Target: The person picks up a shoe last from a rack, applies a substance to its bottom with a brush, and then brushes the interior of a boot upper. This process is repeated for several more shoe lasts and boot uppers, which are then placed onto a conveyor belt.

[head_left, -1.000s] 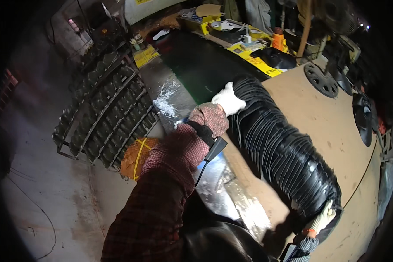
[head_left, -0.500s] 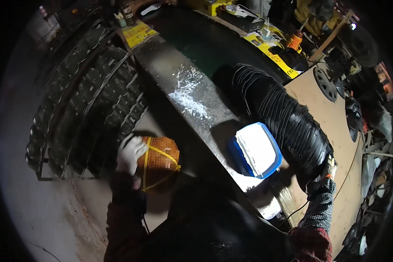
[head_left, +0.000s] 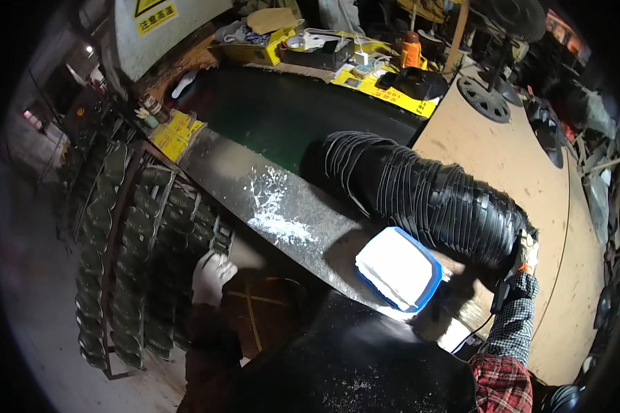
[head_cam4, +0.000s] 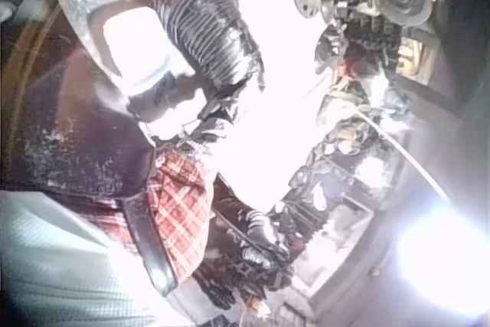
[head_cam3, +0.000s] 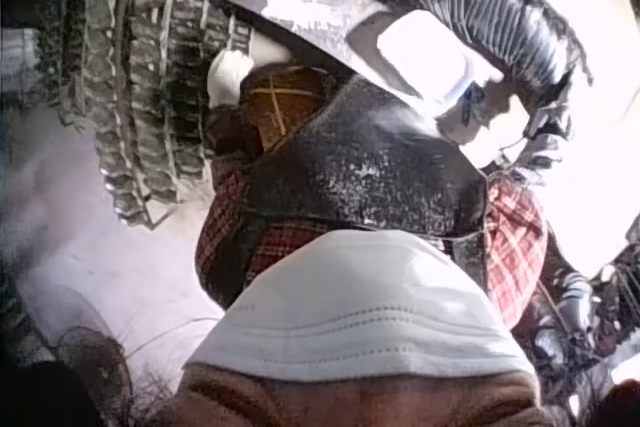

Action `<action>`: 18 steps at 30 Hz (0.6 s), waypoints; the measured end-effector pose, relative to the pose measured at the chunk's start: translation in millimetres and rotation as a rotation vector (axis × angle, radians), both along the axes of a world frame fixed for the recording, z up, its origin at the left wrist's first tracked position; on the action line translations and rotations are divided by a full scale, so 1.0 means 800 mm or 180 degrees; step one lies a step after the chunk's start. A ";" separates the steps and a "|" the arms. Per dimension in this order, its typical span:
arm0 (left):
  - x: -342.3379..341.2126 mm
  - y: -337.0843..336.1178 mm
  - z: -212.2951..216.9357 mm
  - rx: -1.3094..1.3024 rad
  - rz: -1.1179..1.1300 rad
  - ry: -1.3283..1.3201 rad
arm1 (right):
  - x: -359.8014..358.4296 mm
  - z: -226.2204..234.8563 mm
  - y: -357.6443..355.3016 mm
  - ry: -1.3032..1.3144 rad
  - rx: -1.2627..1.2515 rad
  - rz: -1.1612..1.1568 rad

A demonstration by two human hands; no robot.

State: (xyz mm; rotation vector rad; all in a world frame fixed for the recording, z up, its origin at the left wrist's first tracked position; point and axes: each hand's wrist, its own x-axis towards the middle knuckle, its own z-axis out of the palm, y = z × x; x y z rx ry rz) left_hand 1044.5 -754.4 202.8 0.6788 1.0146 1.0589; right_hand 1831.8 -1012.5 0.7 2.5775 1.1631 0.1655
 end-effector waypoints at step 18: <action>0.316 0.284 0.024 -0.0169 -0.1324 0.1948 | -0.061 -0.013 0.013 0.1450 0.3584 -0.2018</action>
